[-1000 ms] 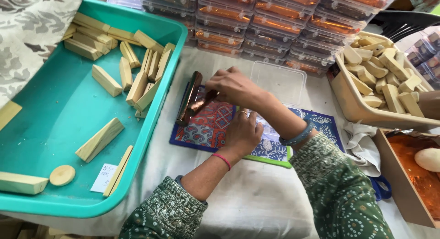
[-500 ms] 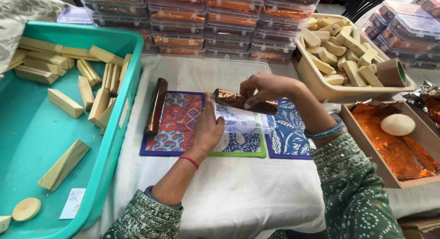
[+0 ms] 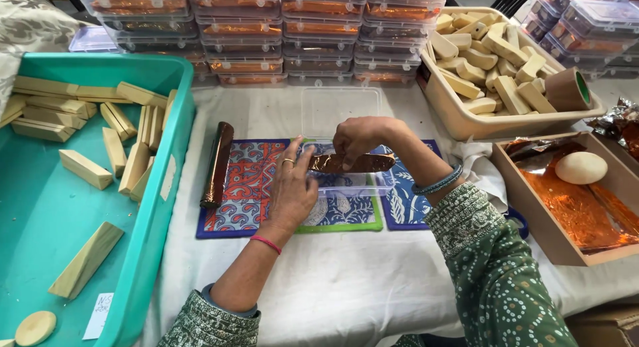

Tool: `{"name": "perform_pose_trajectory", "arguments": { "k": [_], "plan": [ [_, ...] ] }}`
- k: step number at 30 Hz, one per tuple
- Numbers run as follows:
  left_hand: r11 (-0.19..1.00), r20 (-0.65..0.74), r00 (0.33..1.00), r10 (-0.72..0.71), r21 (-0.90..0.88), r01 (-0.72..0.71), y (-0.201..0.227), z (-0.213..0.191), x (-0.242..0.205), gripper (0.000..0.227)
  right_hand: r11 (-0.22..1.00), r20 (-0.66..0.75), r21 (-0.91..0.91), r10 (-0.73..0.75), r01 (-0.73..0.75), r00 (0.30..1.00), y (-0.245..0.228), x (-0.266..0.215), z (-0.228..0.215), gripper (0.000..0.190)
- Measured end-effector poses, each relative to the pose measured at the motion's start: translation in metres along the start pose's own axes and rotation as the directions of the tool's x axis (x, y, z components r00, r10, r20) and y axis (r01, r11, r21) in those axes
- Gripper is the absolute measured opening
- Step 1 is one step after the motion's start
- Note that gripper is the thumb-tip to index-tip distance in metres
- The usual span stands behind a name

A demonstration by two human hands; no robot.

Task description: The person places a copper-colored cylindrical object into a clear plastic container and closes the lid. Then, the person picks up small wooden blocks from a green tray and wipes each one with a white cloth, handling them one at a time.

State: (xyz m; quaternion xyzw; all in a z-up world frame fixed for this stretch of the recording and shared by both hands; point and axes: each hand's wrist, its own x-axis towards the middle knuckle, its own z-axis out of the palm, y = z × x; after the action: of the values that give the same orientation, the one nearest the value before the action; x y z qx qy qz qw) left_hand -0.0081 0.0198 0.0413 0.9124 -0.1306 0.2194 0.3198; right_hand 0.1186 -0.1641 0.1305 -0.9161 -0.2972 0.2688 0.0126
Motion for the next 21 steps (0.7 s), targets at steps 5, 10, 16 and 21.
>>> {"name": "perform_pose_trajectory", "arguments": {
  "k": [5,10,16,21],
  "plan": [
    [0.999,0.051,0.999,0.006,0.046,-0.008,-0.009,0.01,0.001,0.041,0.998,-0.088,-0.056,-0.014,0.009,0.996,-0.003,-0.003,0.008,0.042],
    [0.997,0.029,0.999,0.02,0.073,-0.022,-0.003,0.008,-0.002,0.043,0.991,-0.176,-0.132,-0.008,-0.015,0.984,-0.006,-0.009,0.017,0.043],
    [0.962,-0.064,0.982,0.179,0.219,-0.161,0.009,0.001,-0.005,0.035,0.997,-0.233,-0.039,-0.072,0.065,0.97,0.007,-0.014,0.024,0.041],
    [0.954,0.048,0.994,0.093,0.28,-0.103,0.005,0.004,-0.004,0.038,0.996,-0.218,0.025,-0.078,0.086,0.973,0.003,-0.017,0.028,0.037]
  ]
}}
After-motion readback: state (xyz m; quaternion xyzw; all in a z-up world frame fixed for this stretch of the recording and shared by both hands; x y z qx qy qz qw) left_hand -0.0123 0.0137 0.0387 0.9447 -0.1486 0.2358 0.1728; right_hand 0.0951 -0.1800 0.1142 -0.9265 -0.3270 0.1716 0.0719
